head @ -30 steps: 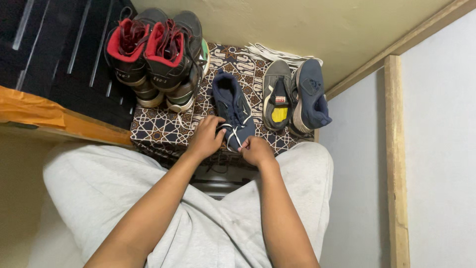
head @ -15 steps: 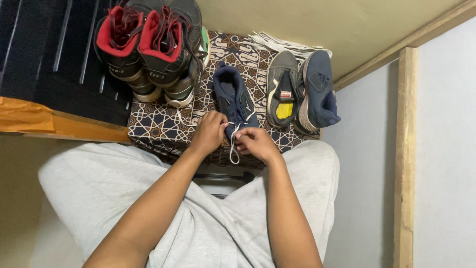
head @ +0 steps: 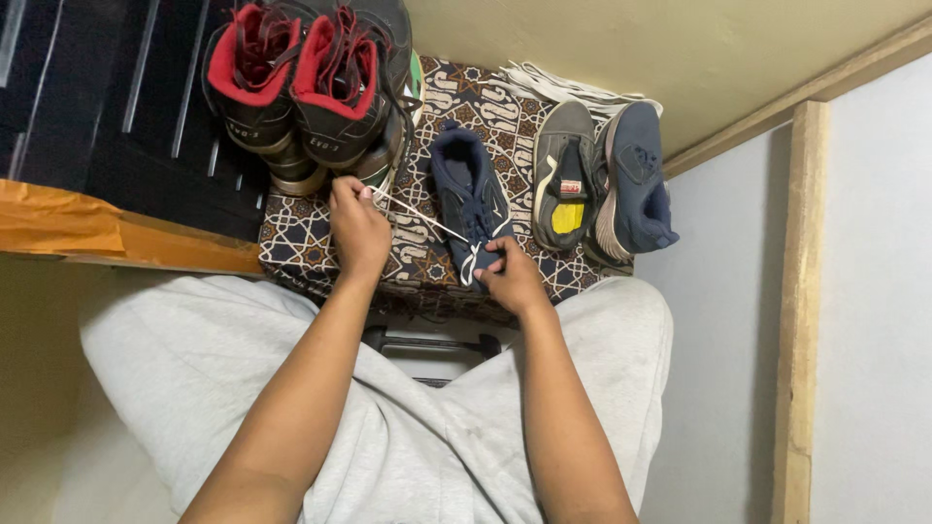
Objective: The person unlaces a black high-top sneaker, then picks up a blue sneaker and begins to lace it. The person handles the laces by hand, threading them through the eyelets and tying a knot.
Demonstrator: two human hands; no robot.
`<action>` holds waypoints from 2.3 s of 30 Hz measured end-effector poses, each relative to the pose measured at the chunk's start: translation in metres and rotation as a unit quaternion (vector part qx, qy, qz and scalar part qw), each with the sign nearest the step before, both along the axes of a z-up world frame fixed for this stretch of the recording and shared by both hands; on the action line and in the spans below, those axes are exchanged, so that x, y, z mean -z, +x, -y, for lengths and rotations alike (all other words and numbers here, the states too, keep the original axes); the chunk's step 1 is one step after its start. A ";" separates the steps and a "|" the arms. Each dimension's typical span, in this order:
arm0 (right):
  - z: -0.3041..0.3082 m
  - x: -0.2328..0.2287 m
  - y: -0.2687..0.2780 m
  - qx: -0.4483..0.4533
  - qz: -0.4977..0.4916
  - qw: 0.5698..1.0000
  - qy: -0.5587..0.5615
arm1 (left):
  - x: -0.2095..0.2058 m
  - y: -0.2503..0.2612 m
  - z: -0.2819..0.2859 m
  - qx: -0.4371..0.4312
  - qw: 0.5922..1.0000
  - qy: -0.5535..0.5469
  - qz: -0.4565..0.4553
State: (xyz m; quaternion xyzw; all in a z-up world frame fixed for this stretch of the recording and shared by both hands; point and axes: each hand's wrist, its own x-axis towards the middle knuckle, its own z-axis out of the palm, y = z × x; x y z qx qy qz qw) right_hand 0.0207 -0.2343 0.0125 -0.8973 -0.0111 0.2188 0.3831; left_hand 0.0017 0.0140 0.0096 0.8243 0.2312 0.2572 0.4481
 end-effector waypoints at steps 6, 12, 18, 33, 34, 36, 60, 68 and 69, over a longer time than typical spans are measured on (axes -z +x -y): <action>0.000 0.008 0.001 -0.012 0.018 1.000 -0.011 | -0.016 -0.013 0.018 0.070 0.977 0.199 -0.026; 0.004 0.015 -0.002 -0.035 0.029 0.998 0.047 | -0.015 -0.020 0.054 0.280 0.946 0.165 0.023; 0.000 0.006 -0.008 -0.060 0.043 0.996 0.057 | -0.004 -0.016 0.058 0.289 0.937 0.195 0.007; -0.014 -0.025 -0.012 -0.030 0.037 0.999 -0.001 | -0.007 -0.008 0.020 0.069 0.994 0.046 0.075; -0.013 -0.024 -0.012 -0.030 0.036 0.999 -0.004 | -0.008 -0.008 0.019 0.037 0.994 0.022 0.101; -0.013 -0.022 -0.012 -0.027 0.033 0.999 -0.007 | -0.010 -0.009 0.016 0.016 0.995 0.009 0.094; 0.007 0.027 0.005 0.013 0.008 1.000 -0.025 | 0.002 -0.019 0.044 0.277 0.951 0.131 -0.033; -0.010 0.019 -0.002 0.024 -0.019 1.000 0.005 | 0.003 -0.024 0.025 0.228 0.972 -0.052 -0.005; -0.013 0.021 -0.001 0.045 0.000 0.999 0.026 | 0.002 -0.024 0.025 0.227 0.973 -0.048 -0.014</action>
